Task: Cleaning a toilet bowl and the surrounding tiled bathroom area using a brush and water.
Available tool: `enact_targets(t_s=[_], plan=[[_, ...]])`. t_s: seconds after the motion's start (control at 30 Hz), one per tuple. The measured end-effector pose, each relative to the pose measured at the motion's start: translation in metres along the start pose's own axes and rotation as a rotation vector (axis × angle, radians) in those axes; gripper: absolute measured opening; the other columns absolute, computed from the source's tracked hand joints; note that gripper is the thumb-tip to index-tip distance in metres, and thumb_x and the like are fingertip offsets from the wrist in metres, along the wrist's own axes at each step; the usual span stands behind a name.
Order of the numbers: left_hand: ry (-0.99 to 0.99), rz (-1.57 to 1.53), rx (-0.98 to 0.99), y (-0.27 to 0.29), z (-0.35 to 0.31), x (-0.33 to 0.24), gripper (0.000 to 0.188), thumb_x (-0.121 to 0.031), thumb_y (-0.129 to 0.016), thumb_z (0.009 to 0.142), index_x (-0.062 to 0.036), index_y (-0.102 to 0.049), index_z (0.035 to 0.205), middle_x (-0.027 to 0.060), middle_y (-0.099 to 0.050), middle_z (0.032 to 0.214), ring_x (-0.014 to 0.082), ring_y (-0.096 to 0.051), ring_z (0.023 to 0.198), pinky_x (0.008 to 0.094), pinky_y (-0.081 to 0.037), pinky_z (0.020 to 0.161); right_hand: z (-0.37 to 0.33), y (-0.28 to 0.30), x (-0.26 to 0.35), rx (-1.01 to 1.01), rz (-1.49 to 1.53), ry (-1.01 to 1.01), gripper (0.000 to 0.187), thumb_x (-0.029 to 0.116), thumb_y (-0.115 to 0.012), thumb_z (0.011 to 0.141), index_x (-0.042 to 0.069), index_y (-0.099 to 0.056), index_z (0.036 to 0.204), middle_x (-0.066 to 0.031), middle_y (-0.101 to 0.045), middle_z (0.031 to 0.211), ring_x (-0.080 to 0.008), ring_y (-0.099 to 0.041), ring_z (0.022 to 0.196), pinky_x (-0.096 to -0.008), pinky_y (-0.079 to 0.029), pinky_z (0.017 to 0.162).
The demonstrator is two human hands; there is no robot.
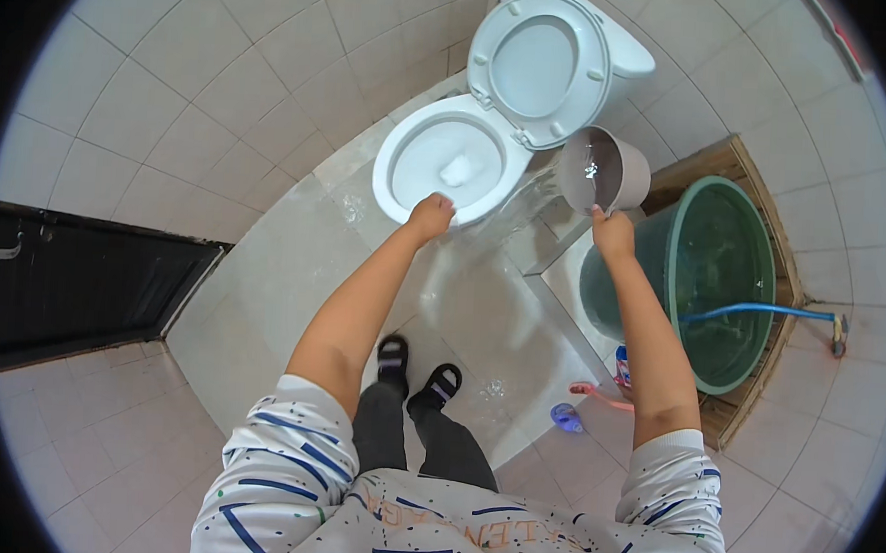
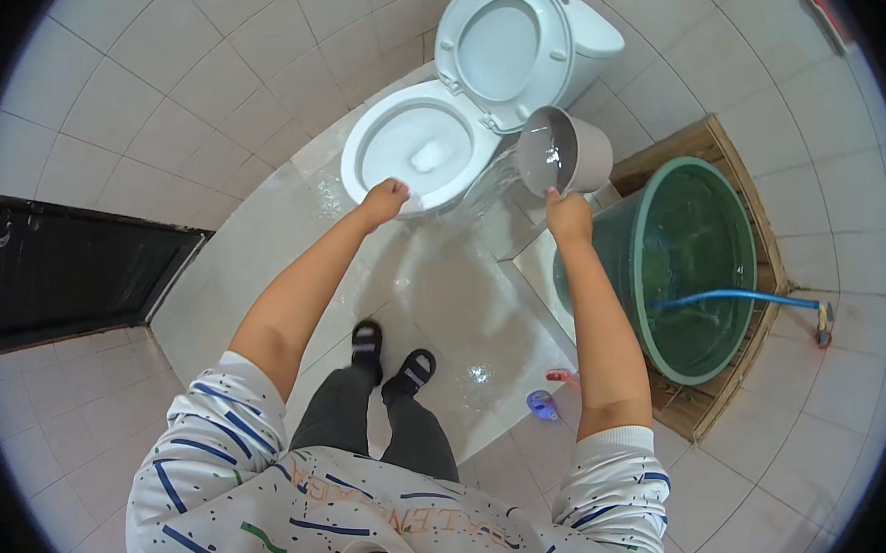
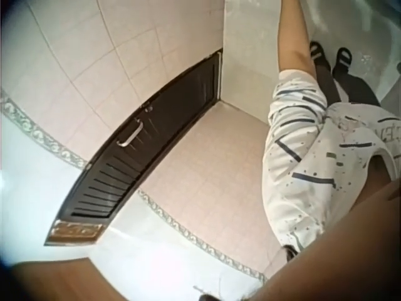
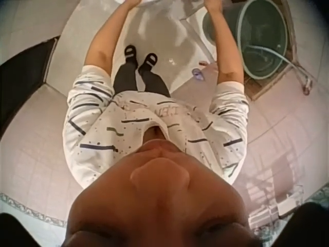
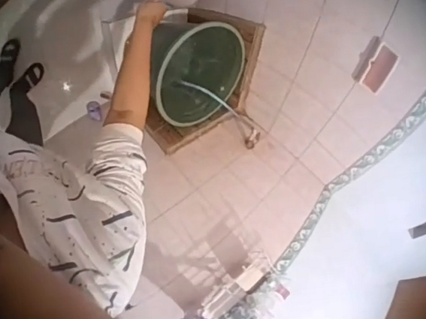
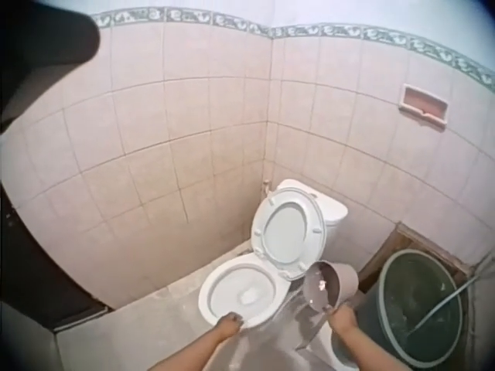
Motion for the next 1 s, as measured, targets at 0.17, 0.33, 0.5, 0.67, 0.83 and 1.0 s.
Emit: enact_targets(t_s=[0.17, 0.33, 0.5, 0.67, 0.83, 1.0], plan=[[0.201, 0.036, 0.157, -0.016, -0.033, 0.047, 0.024, -0.02, -0.049, 0.074, -0.0039, -0.052, 0.091, 0.0095, -0.056, 0.086, 0.0196, -0.051, 0.077, 0.0292, -0.04, 0.067, -0.029, 0.014, -0.028, 0.132, 0.02, -0.081, 0.041, 0.033, -0.051, 0.075, -0.007, -0.055, 0.082, -0.0279, -0.053, 0.086, -0.0396, -0.052, 0.082, -0.0418, -0.042, 0.072], [0.316, -0.053, 0.388, -0.038, -0.047, 0.054, 0.023, -0.024, -0.043, 0.078, -0.0104, -0.047, 0.096, 0.0031, -0.053, 0.087, 0.0138, -0.049, 0.071, 0.0278, -0.039, 0.061, -0.092, 0.018, -0.02, 0.262, 0.063, -0.024, 0.039, 0.033, -0.052, 0.075, -0.006, -0.053, 0.081, -0.026, -0.054, 0.082, -0.0389, -0.053, 0.08, -0.0421, -0.041, 0.071], [0.564, -0.346, 0.361, -0.071, -0.053, 0.021, 0.025, -0.025, -0.039, 0.08, -0.0093, -0.045, 0.098, 0.0051, -0.052, 0.087, 0.0155, -0.05, 0.071, 0.0304, -0.041, 0.061, -0.129, 0.022, 0.015, 0.376, 0.109, 0.062, 0.036, 0.032, -0.053, 0.075, -0.004, -0.051, 0.078, -0.0245, -0.055, 0.079, -0.0378, -0.053, 0.077, -0.042, -0.041, 0.069], [0.608, -0.774, 0.146, -0.064, -0.038, -0.001, 0.014, -0.017, -0.041, 0.077, -0.0084, -0.049, 0.084, 0.0054, -0.051, 0.064, 0.0134, -0.048, 0.049, 0.0253, -0.038, 0.042, -0.106, 0.016, 0.064, 0.363, 0.166, 0.27, 0.033, 0.03, -0.052, 0.076, -0.002, -0.05, 0.082, -0.0216, -0.056, 0.08, -0.0362, -0.053, 0.077, -0.0414, -0.042, 0.068], [0.36, -0.348, 0.02, -0.013, 0.008, -0.018, 0.017, -0.015, -0.037, 0.076, -0.0054, -0.05, 0.071, 0.0084, -0.048, 0.057, 0.0179, -0.047, 0.047, 0.032, -0.033, 0.038, -0.065, 0.011, 0.114, 0.289, 0.056, 0.394, 0.028, 0.026, -0.049, 0.078, -0.002, -0.048, 0.085, -0.0202, -0.056, 0.08, -0.0344, -0.055, 0.076, -0.0414, -0.043, 0.066], [0.277, -0.458, -0.099, 0.033, 0.03, -0.057, 0.019, -0.025, -0.037, 0.085, -0.0101, -0.045, 0.093, 0.0042, -0.054, 0.073, 0.015, -0.05, 0.06, 0.0314, -0.039, 0.056, -0.03, 0.021, 0.161, 0.151, -0.008, 0.515, 0.018, 0.016, -0.044, 0.078, 0.0, -0.047, 0.085, -0.0188, -0.057, 0.077, -0.0335, -0.056, 0.071, -0.0408, -0.045, 0.062]])
Point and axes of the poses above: each hand's wrist, its own z-axis towards the middle knuckle, its own y-axis out of the back of the hand, x = y × z, the point moved 1 cm from there along z, towards the middle knuckle
